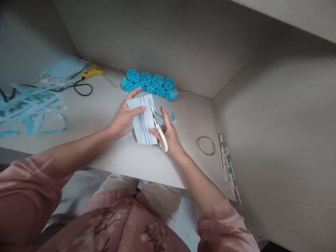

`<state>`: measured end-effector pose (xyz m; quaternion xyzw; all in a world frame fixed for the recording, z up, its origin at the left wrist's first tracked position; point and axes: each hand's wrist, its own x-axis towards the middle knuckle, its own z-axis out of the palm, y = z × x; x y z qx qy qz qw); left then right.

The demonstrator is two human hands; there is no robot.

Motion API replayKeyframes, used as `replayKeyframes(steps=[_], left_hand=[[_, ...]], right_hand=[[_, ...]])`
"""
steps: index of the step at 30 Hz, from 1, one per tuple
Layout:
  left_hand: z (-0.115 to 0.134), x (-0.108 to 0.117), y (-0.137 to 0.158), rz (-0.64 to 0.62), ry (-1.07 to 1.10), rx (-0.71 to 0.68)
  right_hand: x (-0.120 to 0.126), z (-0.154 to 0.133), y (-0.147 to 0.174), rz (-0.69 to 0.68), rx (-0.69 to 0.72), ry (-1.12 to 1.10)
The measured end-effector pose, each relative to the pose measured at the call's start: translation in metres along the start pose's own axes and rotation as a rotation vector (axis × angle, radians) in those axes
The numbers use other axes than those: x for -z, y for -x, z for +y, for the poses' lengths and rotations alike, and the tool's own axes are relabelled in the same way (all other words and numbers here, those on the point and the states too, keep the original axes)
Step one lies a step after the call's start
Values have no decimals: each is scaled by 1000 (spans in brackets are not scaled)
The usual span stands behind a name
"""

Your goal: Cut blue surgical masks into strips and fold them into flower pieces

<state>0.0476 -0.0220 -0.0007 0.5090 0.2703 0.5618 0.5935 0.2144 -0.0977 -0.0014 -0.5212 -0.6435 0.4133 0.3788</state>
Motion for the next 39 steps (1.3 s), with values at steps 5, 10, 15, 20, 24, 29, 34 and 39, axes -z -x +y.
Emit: replayKeyframes(steps=[5,10,15,20,24,29,34,39], left_hand=[[0,1,0,-7,-6,1],[-1,0,0,3,1,6],[-1,0,-1,24,-2,1],[-1,2,-1,19,6,4],[-2,0,0,-3,-10,-16],[-6,-2,2,-33,-46,-46],[-8,-2,3,-38,-61,-52],[-7,-2,2,-35,-50,-46]], right_hand=[[-1,0,0,54,15,-17],[-1,1,1,58,19,-34],[-2,-1,1,30,-4,-44],[-4,-3,1,0,-12,-93],[-4,-2,1,-4,5,-145],[-3,-3,0,8,5,-189],[-3,-3,0,24,10,-172],[-4,-4,1,34,1,-177]])
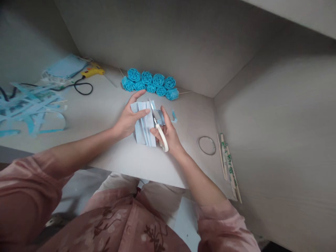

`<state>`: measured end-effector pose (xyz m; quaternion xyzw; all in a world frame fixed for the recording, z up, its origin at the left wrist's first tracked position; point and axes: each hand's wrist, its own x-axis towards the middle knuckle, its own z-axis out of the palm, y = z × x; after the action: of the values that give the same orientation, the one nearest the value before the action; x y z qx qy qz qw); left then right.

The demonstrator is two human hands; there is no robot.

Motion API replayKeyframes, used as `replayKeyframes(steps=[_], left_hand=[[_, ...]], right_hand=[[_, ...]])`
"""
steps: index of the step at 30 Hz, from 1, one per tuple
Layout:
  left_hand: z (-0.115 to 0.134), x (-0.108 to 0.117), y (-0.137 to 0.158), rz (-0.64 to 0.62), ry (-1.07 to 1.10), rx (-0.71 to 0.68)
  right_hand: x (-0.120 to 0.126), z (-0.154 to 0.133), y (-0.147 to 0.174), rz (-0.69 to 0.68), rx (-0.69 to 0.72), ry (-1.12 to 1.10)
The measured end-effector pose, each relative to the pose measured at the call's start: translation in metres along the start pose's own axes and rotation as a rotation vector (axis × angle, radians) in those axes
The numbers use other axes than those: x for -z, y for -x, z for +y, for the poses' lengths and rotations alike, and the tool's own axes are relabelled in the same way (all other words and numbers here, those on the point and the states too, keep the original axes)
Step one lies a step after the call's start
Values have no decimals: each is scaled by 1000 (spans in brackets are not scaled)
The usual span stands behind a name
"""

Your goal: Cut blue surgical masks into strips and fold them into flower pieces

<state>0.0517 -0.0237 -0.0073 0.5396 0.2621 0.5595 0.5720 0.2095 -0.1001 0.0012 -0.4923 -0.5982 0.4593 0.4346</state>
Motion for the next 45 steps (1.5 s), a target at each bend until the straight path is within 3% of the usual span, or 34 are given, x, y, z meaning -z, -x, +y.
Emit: replayKeyframes(steps=[38,41,43,45], left_hand=[[-1,0,2,-43,-22,39],[-2,2,0,-41,-19,34],[-4,5,-2,-29,-34,13],[-5,8,-5,-4,-55,-3]], right_hand=[[-1,7,-2,53,13,-28],[10,2,-7,157,-2,-27],[29,-3,-12,290,-2,-49],[55,-7,-16,321,-13,-47]])
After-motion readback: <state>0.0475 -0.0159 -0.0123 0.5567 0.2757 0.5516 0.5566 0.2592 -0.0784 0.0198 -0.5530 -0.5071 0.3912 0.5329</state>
